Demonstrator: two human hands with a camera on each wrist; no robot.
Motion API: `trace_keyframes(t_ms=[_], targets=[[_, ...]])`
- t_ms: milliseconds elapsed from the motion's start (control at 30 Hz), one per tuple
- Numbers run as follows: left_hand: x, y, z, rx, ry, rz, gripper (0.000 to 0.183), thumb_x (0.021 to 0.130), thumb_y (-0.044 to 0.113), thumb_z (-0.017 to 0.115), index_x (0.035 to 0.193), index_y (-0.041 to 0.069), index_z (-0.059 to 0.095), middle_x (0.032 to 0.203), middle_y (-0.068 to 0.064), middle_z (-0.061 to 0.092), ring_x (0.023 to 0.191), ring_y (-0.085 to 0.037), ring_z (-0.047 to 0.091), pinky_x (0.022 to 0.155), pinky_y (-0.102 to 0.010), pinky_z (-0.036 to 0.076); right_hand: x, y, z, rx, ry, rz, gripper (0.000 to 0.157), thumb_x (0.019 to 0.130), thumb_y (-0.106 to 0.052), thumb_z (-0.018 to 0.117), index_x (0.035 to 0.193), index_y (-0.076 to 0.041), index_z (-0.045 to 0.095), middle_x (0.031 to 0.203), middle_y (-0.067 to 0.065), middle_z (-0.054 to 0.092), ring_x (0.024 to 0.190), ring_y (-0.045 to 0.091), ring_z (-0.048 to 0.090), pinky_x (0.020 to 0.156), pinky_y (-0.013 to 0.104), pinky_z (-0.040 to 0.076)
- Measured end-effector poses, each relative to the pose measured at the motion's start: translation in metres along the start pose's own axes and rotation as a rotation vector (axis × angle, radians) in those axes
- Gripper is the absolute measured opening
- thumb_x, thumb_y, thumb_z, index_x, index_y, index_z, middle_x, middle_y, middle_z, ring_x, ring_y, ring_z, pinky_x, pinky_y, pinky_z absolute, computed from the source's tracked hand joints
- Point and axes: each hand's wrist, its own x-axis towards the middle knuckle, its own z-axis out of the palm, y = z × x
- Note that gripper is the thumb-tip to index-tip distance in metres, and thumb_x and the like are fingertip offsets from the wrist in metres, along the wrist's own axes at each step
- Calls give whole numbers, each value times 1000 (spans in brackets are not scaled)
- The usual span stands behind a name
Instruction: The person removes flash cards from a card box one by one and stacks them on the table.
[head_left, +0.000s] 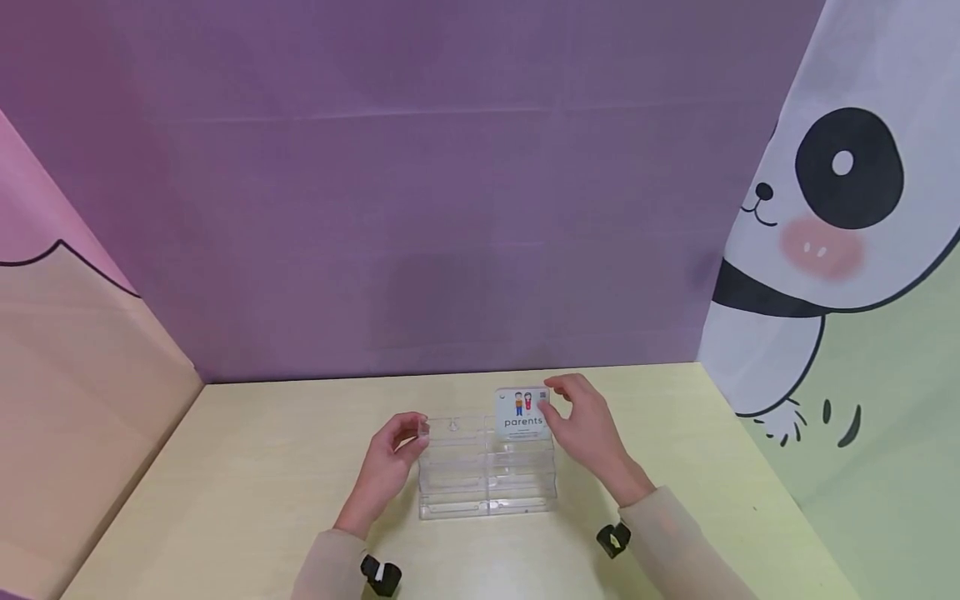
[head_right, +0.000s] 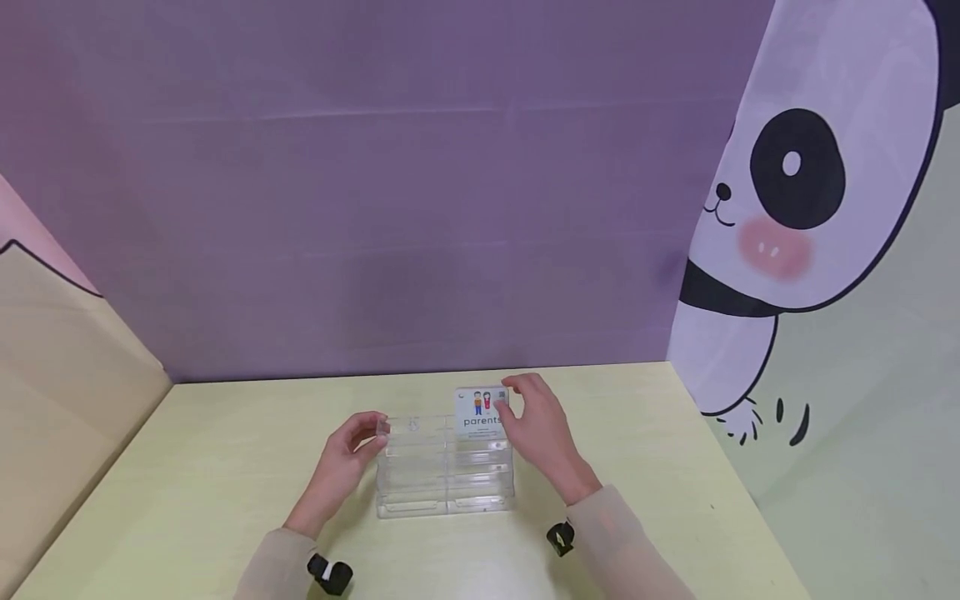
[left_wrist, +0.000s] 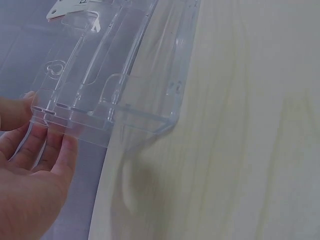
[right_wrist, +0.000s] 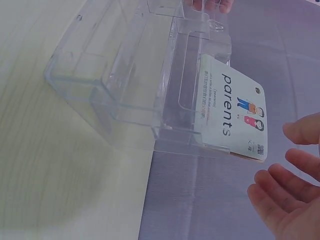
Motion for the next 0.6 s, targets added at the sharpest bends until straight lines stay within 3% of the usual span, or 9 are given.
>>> trace_keyframes(t_ms=[600], targets=[[-1,-1,0,-6,-15,4,32,90,-2,61,122,-2,53,119,-20,56,115,-28,53,93,-19,47,10,3,10,40,-27,-6,26,83,-10,71,108,-3,66,103,6,59,92,28,58,81,42,52]])
